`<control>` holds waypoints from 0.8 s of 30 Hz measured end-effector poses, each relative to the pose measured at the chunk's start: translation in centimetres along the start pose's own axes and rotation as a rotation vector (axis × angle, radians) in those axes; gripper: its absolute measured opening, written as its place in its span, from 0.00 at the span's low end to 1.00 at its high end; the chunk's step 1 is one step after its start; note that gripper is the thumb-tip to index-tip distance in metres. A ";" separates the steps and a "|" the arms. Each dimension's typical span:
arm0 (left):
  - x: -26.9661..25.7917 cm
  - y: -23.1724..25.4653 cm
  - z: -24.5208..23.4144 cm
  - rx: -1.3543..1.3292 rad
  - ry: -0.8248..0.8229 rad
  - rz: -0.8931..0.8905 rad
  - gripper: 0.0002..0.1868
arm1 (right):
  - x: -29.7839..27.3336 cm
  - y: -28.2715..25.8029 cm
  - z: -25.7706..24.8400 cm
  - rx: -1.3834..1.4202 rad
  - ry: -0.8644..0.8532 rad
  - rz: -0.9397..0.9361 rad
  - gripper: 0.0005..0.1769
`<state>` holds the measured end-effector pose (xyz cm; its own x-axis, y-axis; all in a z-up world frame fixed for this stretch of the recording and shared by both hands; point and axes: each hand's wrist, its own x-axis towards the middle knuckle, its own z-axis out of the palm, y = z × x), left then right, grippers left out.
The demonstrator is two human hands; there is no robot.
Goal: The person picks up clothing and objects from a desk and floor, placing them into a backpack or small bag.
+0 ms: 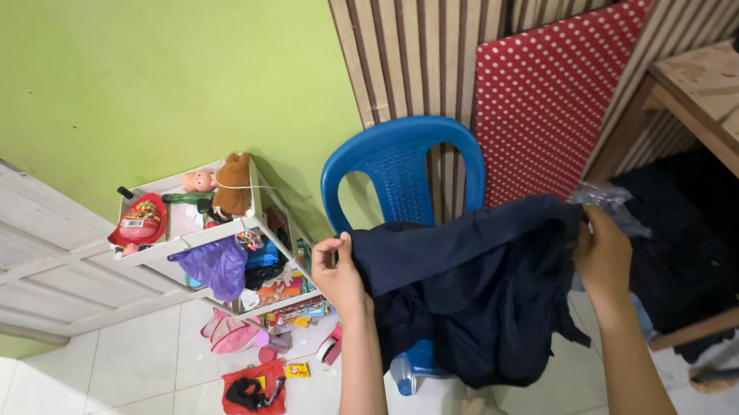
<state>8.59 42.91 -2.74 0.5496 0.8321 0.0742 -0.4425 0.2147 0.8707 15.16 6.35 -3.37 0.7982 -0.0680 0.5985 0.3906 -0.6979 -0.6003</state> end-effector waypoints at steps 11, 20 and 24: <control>8.0 -3.0 5.1 -0.048 0.107 0.062 0.09 | 11.6 0.2 8.4 0.096 0.100 -0.177 0.15; 14.3 -5.4 8.9 -0.038 0.204 0.145 0.09 | 19.2 -1.3 13.7 0.191 0.018 -0.151 0.18; 17.4 -6.9 9.9 -0.097 0.233 0.156 0.09 | 21.7 -0.6 17.4 0.281 -0.017 -0.168 0.20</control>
<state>28.19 50.84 -2.64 0.2974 0.9514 0.0804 -0.5804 0.1133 0.8064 40.24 17.67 0.81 0.7187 0.0448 0.6939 0.6268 -0.4738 -0.6186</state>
